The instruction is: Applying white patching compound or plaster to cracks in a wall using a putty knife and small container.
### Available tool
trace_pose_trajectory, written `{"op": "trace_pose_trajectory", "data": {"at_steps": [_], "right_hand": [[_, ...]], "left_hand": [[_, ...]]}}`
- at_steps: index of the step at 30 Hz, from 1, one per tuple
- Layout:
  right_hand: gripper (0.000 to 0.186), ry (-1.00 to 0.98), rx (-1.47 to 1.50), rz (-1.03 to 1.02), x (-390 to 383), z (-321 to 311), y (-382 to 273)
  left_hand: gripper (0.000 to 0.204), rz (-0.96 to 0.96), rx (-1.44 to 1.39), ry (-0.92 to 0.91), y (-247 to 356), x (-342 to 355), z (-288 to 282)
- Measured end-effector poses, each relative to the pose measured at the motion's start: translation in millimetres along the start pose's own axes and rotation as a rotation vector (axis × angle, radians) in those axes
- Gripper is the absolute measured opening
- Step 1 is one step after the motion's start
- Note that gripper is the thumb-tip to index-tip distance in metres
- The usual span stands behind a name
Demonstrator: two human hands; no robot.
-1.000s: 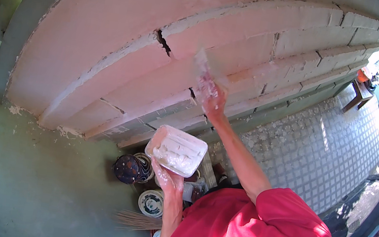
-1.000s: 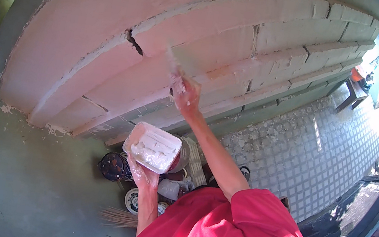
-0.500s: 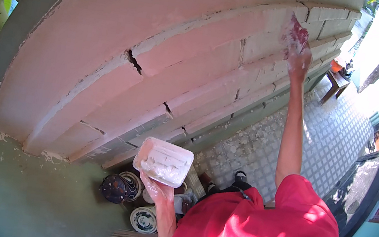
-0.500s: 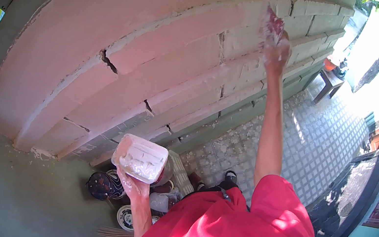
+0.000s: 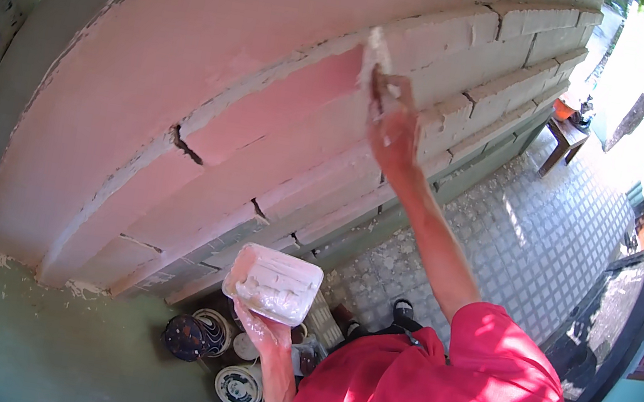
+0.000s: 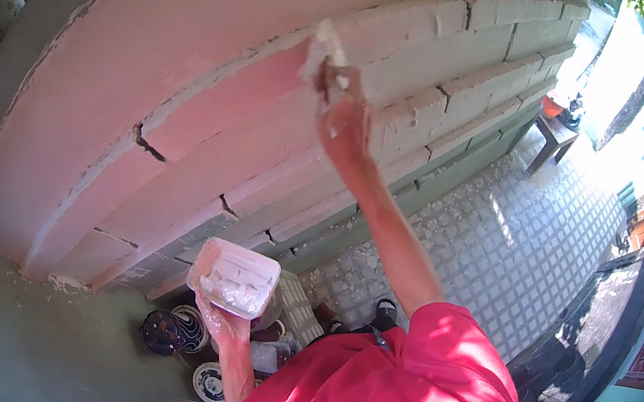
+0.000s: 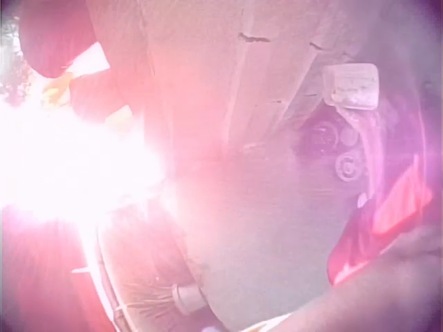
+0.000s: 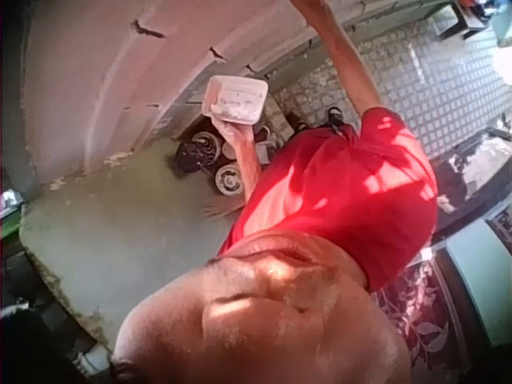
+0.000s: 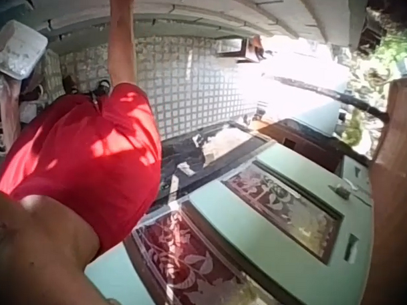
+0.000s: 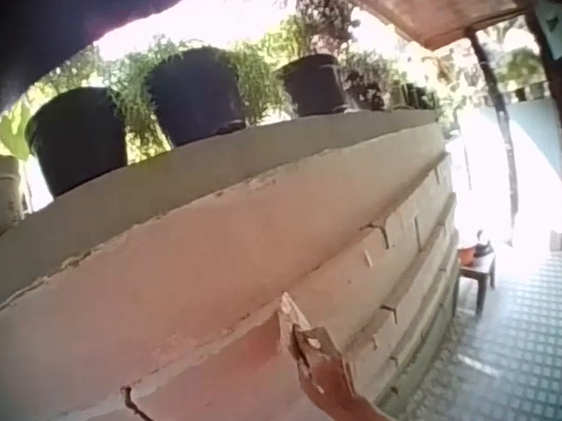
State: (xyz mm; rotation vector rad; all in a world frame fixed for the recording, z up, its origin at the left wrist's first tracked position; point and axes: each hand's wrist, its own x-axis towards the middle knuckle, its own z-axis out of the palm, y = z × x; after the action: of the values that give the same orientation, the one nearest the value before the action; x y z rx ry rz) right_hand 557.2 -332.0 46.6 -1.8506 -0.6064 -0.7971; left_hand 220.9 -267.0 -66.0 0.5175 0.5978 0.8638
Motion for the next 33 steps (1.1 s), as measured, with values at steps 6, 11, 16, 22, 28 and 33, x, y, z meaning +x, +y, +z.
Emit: {"op": "trace_pose_trajectory", "data": {"at_steps": [6,11,16,22,28,33], "right_hand": [[0.031,0.117,0.079,0.038,39.7,-56.0,55.5],[0.033,0.011,-0.023,0.206,88.3,-70.3,123.9],[0.033,-0.013,0.196,0.017,39.1,-35.5,76.6],[0.041,-0.183,0.256,-0.092,14.5,-34.0,37.2],[0.036,0.058,0.064,0.047,82.9,-66.8,91.1],[0.044,-0.193,0.095,-0.016,40.1,-37.8,42.5]], "left_hand": [[0.067,-0.007,-0.022,-0.003,-21.1,0.4,24.2],[0.067,0.013,-0.019,0.020,-44.0,-3.3,42.9],[0.067,0.014,-0.027,0.036,-66.8,-6.0,62.9],[0.067,-0.005,-0.039,-0.003,-87.2,-2.9,85.4],[0.066,0.012,-0.041,-0.004,-102.7,-7.0,91.5],[0.067,0.044,-0.044,0.009,-108.9,-9.9,95.5]]}}
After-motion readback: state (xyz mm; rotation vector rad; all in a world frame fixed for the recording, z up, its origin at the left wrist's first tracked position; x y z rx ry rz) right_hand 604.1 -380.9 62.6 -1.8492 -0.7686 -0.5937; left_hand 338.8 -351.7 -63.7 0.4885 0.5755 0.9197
